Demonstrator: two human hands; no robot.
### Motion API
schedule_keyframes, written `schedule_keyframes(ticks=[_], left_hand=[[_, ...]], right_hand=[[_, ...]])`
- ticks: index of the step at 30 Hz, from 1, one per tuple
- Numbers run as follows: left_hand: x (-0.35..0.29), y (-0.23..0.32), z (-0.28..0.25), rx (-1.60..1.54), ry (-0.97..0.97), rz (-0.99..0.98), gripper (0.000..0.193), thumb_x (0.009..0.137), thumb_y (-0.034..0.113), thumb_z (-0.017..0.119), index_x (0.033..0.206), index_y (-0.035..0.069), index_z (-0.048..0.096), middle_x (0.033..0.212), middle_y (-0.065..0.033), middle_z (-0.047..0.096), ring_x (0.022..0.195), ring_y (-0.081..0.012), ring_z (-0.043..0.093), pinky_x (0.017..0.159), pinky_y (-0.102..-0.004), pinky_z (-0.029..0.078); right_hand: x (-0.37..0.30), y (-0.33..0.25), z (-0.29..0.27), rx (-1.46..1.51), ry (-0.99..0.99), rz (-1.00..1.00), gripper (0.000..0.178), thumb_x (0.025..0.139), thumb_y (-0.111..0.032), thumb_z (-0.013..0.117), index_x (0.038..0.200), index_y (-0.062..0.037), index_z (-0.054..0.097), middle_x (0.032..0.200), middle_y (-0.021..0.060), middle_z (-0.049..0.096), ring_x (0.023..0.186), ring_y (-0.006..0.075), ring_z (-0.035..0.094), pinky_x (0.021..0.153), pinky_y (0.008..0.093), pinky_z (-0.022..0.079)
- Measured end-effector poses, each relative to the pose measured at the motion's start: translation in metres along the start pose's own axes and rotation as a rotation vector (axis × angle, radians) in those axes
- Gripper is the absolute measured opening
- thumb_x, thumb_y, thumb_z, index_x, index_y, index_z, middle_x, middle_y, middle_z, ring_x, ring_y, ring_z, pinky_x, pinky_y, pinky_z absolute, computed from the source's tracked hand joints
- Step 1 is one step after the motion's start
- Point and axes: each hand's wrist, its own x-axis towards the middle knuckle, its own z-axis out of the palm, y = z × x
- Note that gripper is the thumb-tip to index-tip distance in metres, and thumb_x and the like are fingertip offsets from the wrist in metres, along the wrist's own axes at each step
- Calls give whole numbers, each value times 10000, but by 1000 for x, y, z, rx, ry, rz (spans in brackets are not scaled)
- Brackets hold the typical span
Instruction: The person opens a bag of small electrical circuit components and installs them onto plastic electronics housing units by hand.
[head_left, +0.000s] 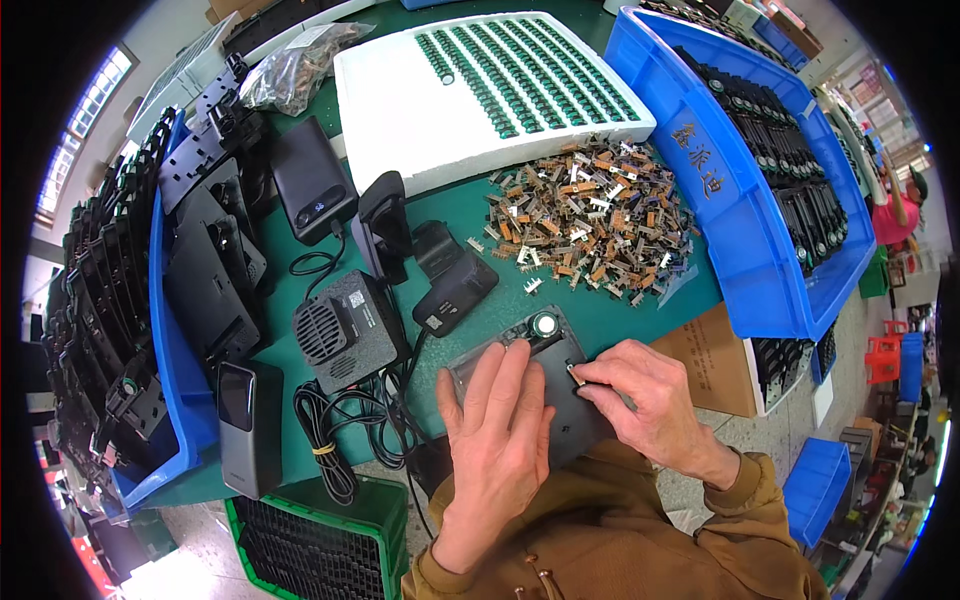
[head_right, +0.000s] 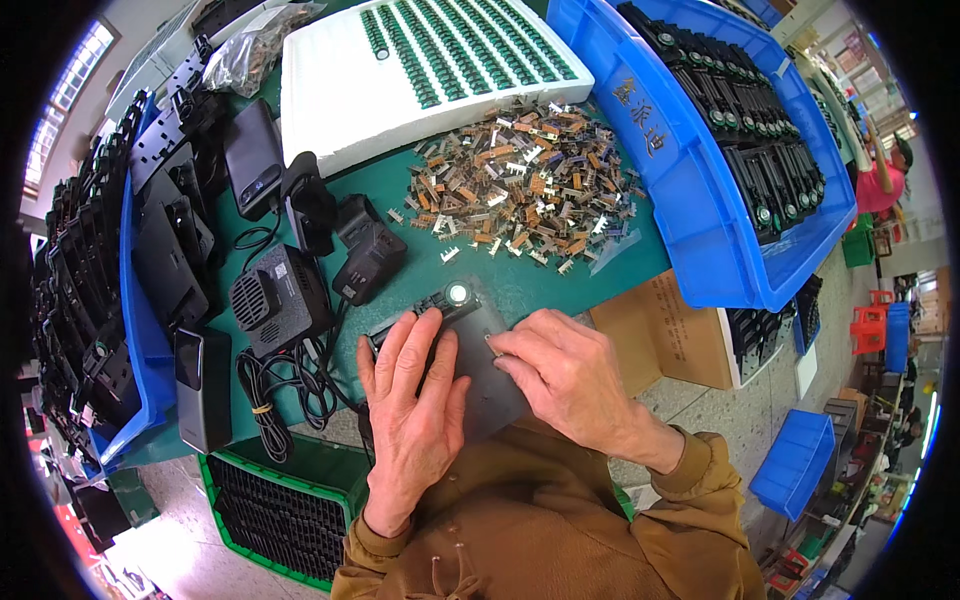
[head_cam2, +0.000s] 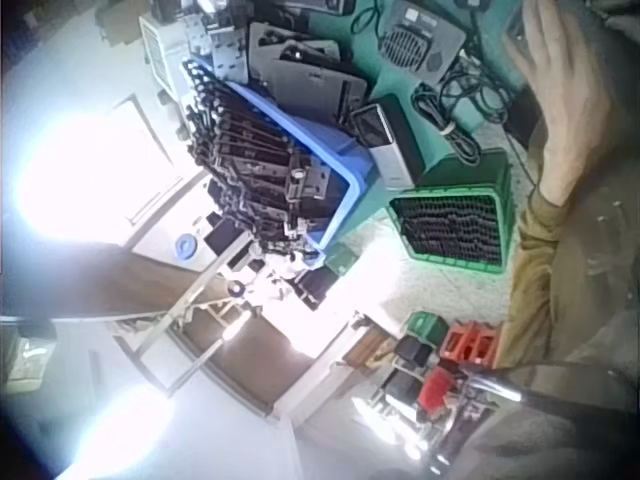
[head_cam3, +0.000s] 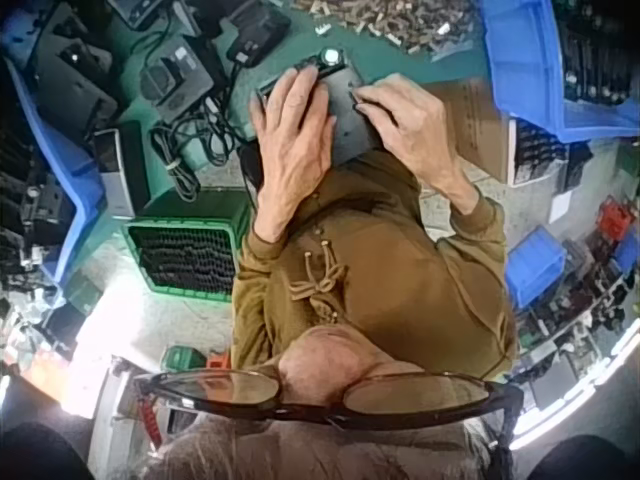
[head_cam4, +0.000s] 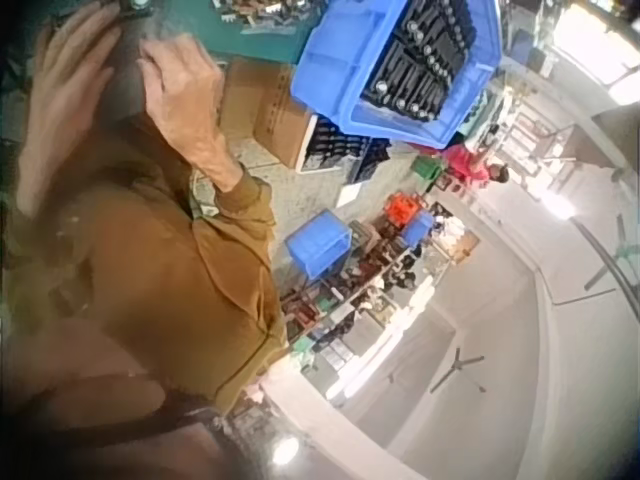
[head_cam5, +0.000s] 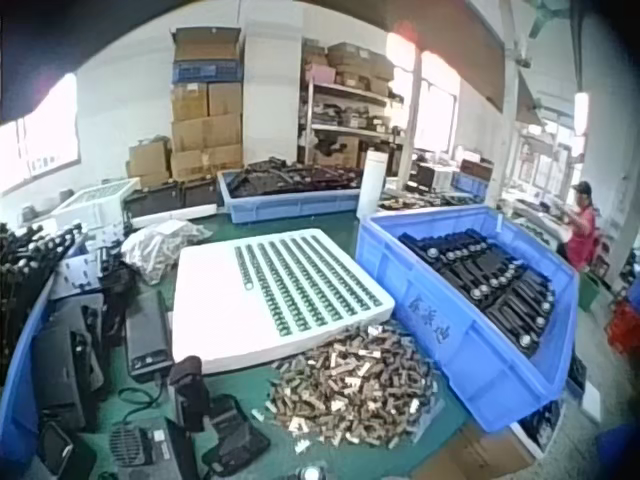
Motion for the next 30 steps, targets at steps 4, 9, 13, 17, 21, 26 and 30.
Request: schedule_keyframes(ticks=[4, 9, 13, 17, 21, 26, 30], left_hand=[[1, 0, -1, -5, -1, 5, 423, 793, 96, 658, 1203, 14, 596, 1395, -104, 457, 1311, -302, 406, 1078, -586, 233], [0, 0, -1, -6, -1, 1, 430, 785, 93, 660, 1202, 12, 595, 1395, -105, 458, 1310, -302, 406, 1082, -583, 227], [0, -1, 0, -10, -4, 4, 435, 778, 94, 662, 1200, 10, 597, 1395, -107, 457, 1309, -304, 407, 1086, -579, 220], [1, 0, -1, -13, -7, 3, 427, 786, 96, 657, 1200, 10, 598, 1396, -106, 457, 1310, -304, 406, 1083, -583, 225], [0, 0, -1, -6, -10, -3, 416, 799, 104, 651, 1201, 11, 599, 1396, -106, 458, 1311, -305, 405, 1078, -589, 230], [-1, 0, 0, -12, -8, -3, 410, 806, 108, 648, 1203, 14, 601, 1398, -104, 460, 1309, -308, 409, 1079, -589, 229], [-2, -2, -2, -44, -9, 11, 434, 837, 138, 627, 1250, 15, 572, 1399, -110, 463, 1312, -320, 406, 1082, -586, 223]], right_hand=[[0, 0, 3, 21, 64, 14, 222, 692, 33, 743, 903, -6, 683, 808, 115, 644, 675, 245, 627, 589, 322, 503], [1, -1, 5, 53, 56, 56, 241, 699, 32, 738, 930, -7, 680, 796, 110, 639, 674, 226, 628, 585, 313, 503], [3, -2, 1, 19, 15, 39, 279, 726, -32, 735, 989, -45, 642, 804, 89, 602, 699, 267, 592, 606, 360, 479], [1, -3, -3, 39, 28, 77, 266, 740, -41, 738, 984, -36, 633, 784, 92, 603, 661, 246, 599, 583, 350, 487], [-12, -4, -15, 191, -67, 405, 208, 801, -64, 727, 963, 2, 614, 754, 92, 634, 605, 137, 621, 536, 288, 506], [-37, 4, -16, 548, -251, 759, 217, 890, -150, 667, 1003, 27, 612, 850, 91, 681, 672, 127, 646, 589, 259, 520], [-38, 0, -12, 984, -211, 921, 223, 913, -166, 633, 978, 47, 626, 770, 81, 667, 620, 145, 654, 572, 248, 533]])
